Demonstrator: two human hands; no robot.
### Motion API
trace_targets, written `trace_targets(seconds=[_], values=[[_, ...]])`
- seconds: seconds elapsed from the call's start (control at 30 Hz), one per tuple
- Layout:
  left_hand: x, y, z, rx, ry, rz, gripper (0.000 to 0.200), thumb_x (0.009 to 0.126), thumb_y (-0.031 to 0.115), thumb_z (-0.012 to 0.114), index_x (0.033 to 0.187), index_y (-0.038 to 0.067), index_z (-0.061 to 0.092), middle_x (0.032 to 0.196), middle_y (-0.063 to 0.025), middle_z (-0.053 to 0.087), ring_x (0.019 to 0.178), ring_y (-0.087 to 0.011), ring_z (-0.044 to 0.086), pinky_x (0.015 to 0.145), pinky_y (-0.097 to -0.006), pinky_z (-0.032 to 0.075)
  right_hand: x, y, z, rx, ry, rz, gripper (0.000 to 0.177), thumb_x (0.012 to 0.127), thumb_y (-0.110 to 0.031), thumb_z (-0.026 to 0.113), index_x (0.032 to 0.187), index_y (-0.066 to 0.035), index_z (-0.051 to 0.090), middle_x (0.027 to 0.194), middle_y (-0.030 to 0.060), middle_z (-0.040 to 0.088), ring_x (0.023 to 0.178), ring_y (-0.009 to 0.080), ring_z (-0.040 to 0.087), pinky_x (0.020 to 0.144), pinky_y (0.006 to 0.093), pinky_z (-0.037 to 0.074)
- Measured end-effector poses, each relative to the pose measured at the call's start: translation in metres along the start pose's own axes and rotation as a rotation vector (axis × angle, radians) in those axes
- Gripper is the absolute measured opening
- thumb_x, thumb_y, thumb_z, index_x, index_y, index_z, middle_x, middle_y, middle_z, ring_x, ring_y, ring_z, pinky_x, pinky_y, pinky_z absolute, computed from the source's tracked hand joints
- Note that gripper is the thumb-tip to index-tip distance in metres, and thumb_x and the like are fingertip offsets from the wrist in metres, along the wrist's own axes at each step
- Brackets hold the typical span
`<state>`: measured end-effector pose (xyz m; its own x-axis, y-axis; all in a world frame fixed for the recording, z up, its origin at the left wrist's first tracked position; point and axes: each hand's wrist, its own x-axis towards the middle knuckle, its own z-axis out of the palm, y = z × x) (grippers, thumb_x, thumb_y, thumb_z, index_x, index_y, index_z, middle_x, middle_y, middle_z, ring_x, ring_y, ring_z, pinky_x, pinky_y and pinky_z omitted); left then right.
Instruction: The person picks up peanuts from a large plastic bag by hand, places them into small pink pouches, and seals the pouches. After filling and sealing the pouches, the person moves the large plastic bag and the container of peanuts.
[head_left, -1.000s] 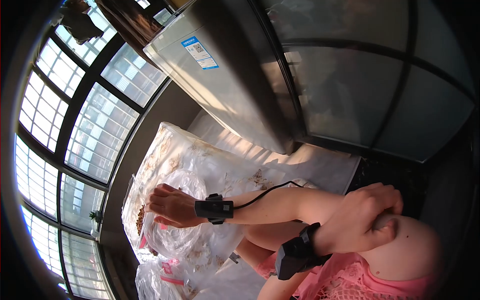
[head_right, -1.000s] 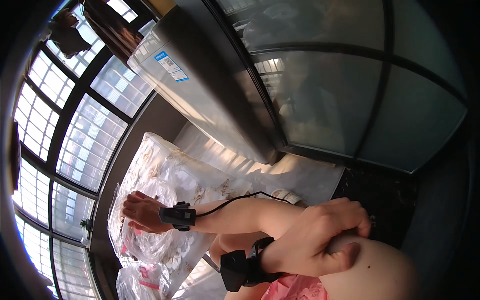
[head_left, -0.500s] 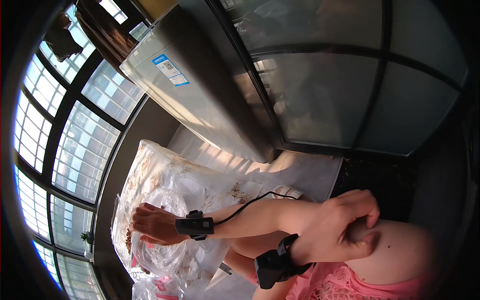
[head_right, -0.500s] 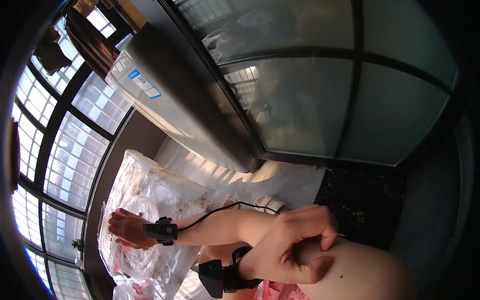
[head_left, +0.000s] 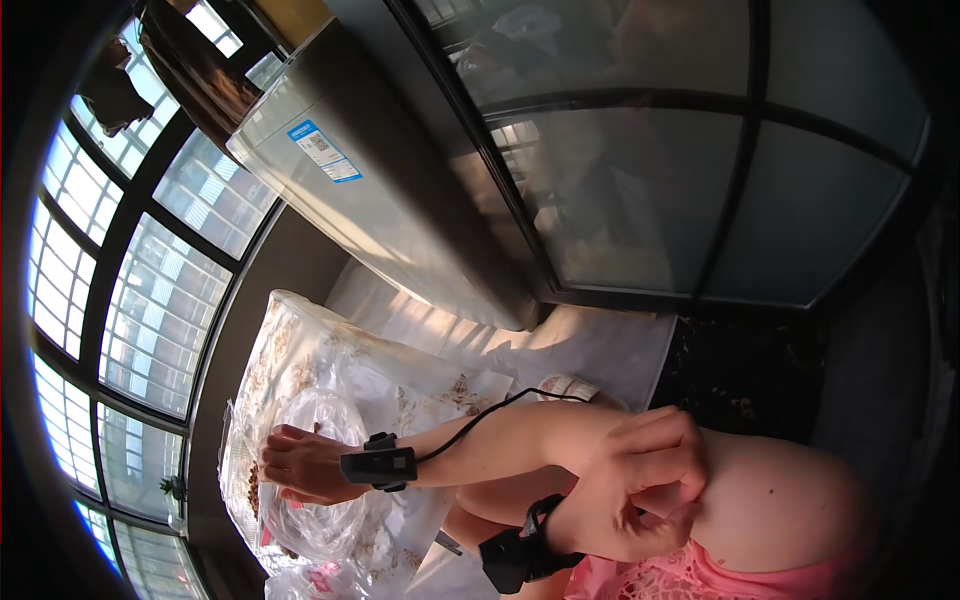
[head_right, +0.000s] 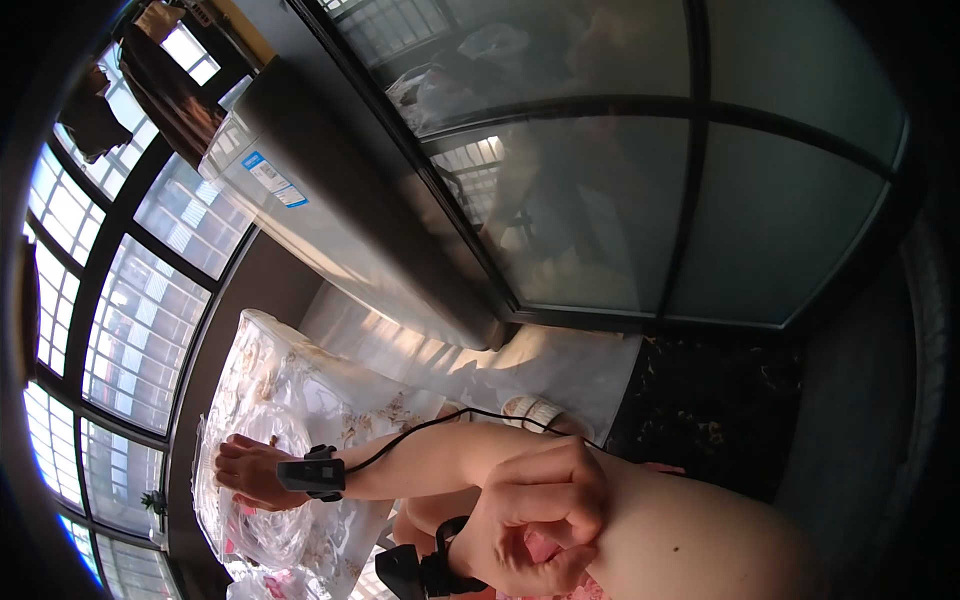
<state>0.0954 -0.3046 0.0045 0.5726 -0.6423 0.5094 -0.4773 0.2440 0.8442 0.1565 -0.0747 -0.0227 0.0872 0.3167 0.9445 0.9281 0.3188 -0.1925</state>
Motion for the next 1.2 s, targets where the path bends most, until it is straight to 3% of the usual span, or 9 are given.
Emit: trace_targets(seconds=[0.07, 0.13, 0.2, 0.27, 0.33, 0.5, 0.63, 0.83, 1.2], values=[[-0.005, 0.015, -0.019, -0.058, -0.002, 0.123, 0.017, 0.064, 0.002, 0.074, 0.076, 0.002, 0.063, 0.081, -0.0087, 0.059, 0.077, -0.0289, 0.058, 0.067, -0.0345, 0.045, 0.0, -0.004, 0.002, 0.005, 0.001, -0.001, 0.033, 0.085, -0.026, 0.074, 0.108, -0.005, 0.064, 0.11, 0.0109, 0.061, 0.113, 0.029, 0.056, 0.104, 0.0435, 0.041], [-0.04, 0.037, -0.014, 0.074, 0.344, -0.125, 0.016, 0.069, 0.003, 0.077, 0.073, 0.003, 0.062, 0.078, -0.0072, 0.059, 0.072, -0.0263, 0.057, 0.065, -0.0339, 0.043, 0.001, -0.005, 0.003, 0.013, -0.001, 0.0, 0.032, 0.084, -0.025, 0.075, 0.107, -0.004, 0.064, 0.109, 0.011, 0.061, 0.112, 0.0289, 0.055, 0.104, 0.0432, 0.041], [-0.077, 0.053, -0.027, 0.318, 0.5, -0.122, 0.019, 0.077, 0.008, 0.079, 0.079, 0.002, 0.062, 0.077, -0.0062, 0.059, 0.07, -0.0202, 0.055, 0.067, -0.0319, 0.043, 0.001, -0.007, 0.003, 0.014, 0.004, -0.005, 0.032, 0.084, -0.025, 0.075, 0.105, -0.004, 0.065, 0.108, 0.0111, 0.06, 0.112, 0.0289, 0.055, 0.104, 0.0429, 0.041], [-0.122, 0.085, -0.027, 0.439, 0.705, -0.308, 0.031, 0.1, 0.029, 0.066, 0.113, 0.0, 0.066, 0.101, -0.0123, 0.066, 0.086, -0.0246, 0.062, 0.075, -0.0404, 0.05, 0.0, -0.008, 0.003, 0.036, 0.021, 0.004, 0.033, 0.083, -0.024, 0.075, 0.106, -0.003, 0.065, 0.108, 0.0113, 0.06, 0.112, 0.0296, 0.055, 0.104, 0.0432, 0.041], [-0.155, 0.099, -0.045, 0.617, 1.026, -0.249, 0.022, 0.083, 0.013, 0.078, 0.09, 0.001, 0.06, 0.081, -0.0057, 0.06, 0.075, -0.0158, 0.054, 0.071, -0.0284, 0.042, 0.001, -0.008, 0.005, 0.076, 0.05, 0.023, 0.036, 0.083, -0.023, 0.076, 0.109, -0.001, 0.064, 0.11, 0.0121, 0.061, 0.114, 0.0305, 0.055, 0.104, 0.044, 0.042], [-0.216, 0.145, -0.076, 0.962, 1.467, -0.391, 0.017, 0.091, -0.004, 0.069, 0.104, 0.002, 0.06, 0.094, -0.001, 0.06, 0.083, -0.0066, 0.056, 0.076, -0.0218, 0.045, 0.004, -0.004, -0.012, 0.164, -0.011, 0.133, 0.042, 0.086, -0.01, 0.071, 0.126, -0.004, 0.058, 0.126, 0.0136, 0.061, 0.124, 0.0343, 0.054, 0.109, 0.0481, 0.039], [-0.255, 0.152, -0.099, 1.169, 1.426, -0.633, 0.011, 0.091, 0.005, 0.072, 0.099, 0.003, 0.066, 0.086, -0.0025, 0.068, 0.071, -0.0069, 0.06, 0.067, -0.0236, 0.048, 0.01, -0.002, -0.022, 0.172, -0.023, 0.198, 0.043, 0.082, 0.001, 0.067, 0.124, -0.007, 0.059, 0.118, 0.0124, 0.065, 0.119, 0.0337, 0.057, 0.105, 0.0456, 0.042], [-0.265, 0.142, -0.124, 1.374, 1.278, -0.827, 0.012, 0.087, 0.003, 0.068, 0.098, 0.0, 0.071, 0.091, -0.0099, 0.071, 0.071, -0.0178, 0.068, 0.065, -0.03, 0.053, 0.008, 0.004, -0.02, 0.224, -0.02, 0.267, 0.006, 0.084, -0.001, 0.063, 0.089, -0.004, 0.064, 0.08, 0.012, 0.069, 0.077, 0.0341, 0.068, 0.071, 0.043, 0.054], [-0.278, 0.123, -0.166, 1.69, 1.125, -0.906, 0.016, 0.087, 0.004, 0.065, 0.102, 0.002, 0.071, 0.101, -0.0172, 0.072, 0.09, -0.0367, 0.069, 0.079, -0.0441, 0.055, -0.006, 0.015, -0.015, 0.029, -0.284, 0.321, 0.009, 0.082, 0.002, 0.06, 0.089, -0.002, 0.066, 0.089, 0.0144, 0.066, 0.091, 0.035, 0.066, 0.081, 0.0431, 0.054]])
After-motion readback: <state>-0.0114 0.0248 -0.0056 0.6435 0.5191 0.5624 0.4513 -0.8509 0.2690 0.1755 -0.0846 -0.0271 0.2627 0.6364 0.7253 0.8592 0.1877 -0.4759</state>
